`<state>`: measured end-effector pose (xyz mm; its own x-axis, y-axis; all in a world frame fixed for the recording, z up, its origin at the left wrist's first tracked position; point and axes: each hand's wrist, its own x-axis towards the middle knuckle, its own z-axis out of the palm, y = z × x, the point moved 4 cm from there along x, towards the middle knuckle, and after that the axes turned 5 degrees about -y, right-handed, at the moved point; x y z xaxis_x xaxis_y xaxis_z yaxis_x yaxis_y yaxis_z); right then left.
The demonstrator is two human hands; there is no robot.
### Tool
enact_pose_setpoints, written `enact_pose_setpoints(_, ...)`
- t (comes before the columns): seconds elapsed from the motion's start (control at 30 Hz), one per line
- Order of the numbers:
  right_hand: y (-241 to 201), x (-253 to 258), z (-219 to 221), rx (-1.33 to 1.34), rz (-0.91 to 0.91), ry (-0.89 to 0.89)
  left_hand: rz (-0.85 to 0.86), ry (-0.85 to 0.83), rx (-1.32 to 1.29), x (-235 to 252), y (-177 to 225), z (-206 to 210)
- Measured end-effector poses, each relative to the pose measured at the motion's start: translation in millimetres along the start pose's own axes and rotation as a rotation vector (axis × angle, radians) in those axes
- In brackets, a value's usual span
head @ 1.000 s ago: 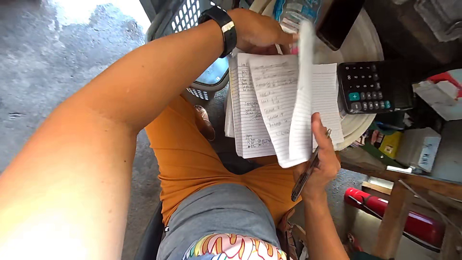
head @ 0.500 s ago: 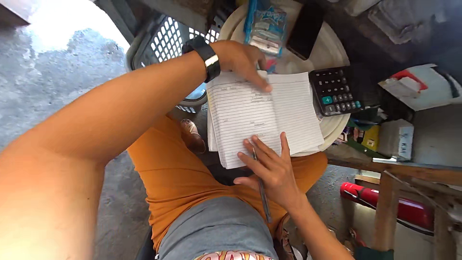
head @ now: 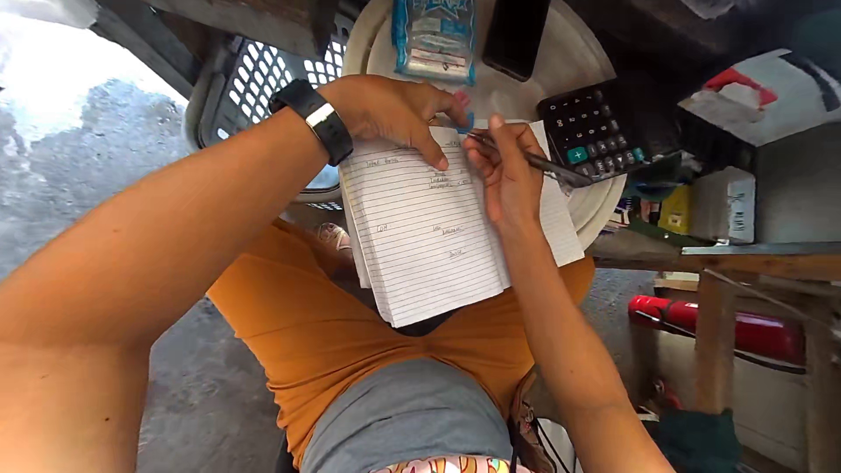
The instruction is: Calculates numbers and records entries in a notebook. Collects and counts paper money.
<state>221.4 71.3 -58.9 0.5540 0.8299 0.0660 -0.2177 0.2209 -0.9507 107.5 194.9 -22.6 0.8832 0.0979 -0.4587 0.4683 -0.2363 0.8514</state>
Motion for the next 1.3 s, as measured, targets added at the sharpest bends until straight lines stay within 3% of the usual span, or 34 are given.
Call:
enact_pose_setpoints(0.17,1.2,-0.4,-8.3,-0.002,-0.006,0.019,-0.023,-0.035,-0.033,3.0,0.0,-0.3)
enact_pose_setpoints(0.4,1.8,-4.0,-4.1,-0.015,-0.074,0.058,-0.083,0.054,0.135,11.9,4.1,1.6)
enact_pose_setpoints(0.6,3.1,-1.8,-7.4,-0.194,-0.245,0.013,-0.131,0.026,0.038,11.3,3.3,2.1)
enact_pose_setpoints(0.77,3.0,-7.7,1.0,-0.293,-0.242,-0.054,-0.149,0.037,0.056,9.9,7.6,4.0)
enact_pose_setpoints(1.3,3.3,-7.3,0.9,-0.345,-0.193,-0.009,-0.146,0.060,0.064,13.5,4.8,3.2)
